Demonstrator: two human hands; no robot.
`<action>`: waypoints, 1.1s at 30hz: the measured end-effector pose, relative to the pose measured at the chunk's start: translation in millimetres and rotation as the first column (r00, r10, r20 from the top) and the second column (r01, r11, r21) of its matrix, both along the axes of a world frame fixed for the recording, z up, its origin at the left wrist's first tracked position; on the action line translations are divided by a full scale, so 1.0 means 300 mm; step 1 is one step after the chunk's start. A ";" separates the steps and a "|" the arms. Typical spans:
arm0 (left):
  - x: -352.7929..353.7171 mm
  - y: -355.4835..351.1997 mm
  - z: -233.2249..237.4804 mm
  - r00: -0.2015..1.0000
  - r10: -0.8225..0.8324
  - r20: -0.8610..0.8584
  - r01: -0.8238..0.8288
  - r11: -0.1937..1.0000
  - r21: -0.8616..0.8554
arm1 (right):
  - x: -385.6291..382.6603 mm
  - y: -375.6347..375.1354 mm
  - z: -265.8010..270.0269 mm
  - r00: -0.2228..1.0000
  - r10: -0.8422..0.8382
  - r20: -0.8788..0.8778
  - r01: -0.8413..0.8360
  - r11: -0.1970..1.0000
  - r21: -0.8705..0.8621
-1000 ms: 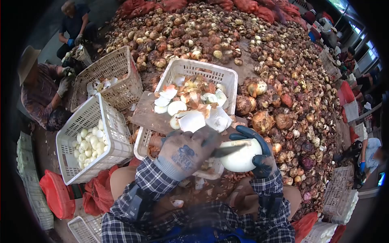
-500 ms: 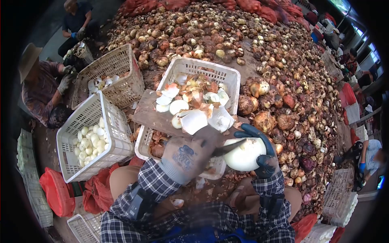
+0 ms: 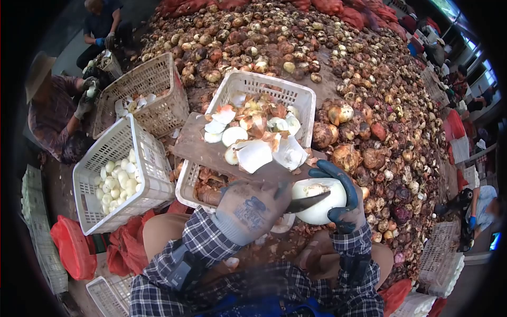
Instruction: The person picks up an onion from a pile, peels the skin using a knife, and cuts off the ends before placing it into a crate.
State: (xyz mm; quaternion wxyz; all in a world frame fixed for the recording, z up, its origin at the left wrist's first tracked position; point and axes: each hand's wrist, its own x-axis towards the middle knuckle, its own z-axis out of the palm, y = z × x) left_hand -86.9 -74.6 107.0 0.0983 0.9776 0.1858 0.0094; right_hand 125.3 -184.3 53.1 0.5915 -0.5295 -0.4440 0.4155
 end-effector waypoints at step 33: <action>0.016 0.027 -0.093 0.947 0.319 -0.046 -0.322 0.930 -0.177 | -0.033 0.014 0.009 0.795 0.082 -0.601 -0.002 0.991 0.133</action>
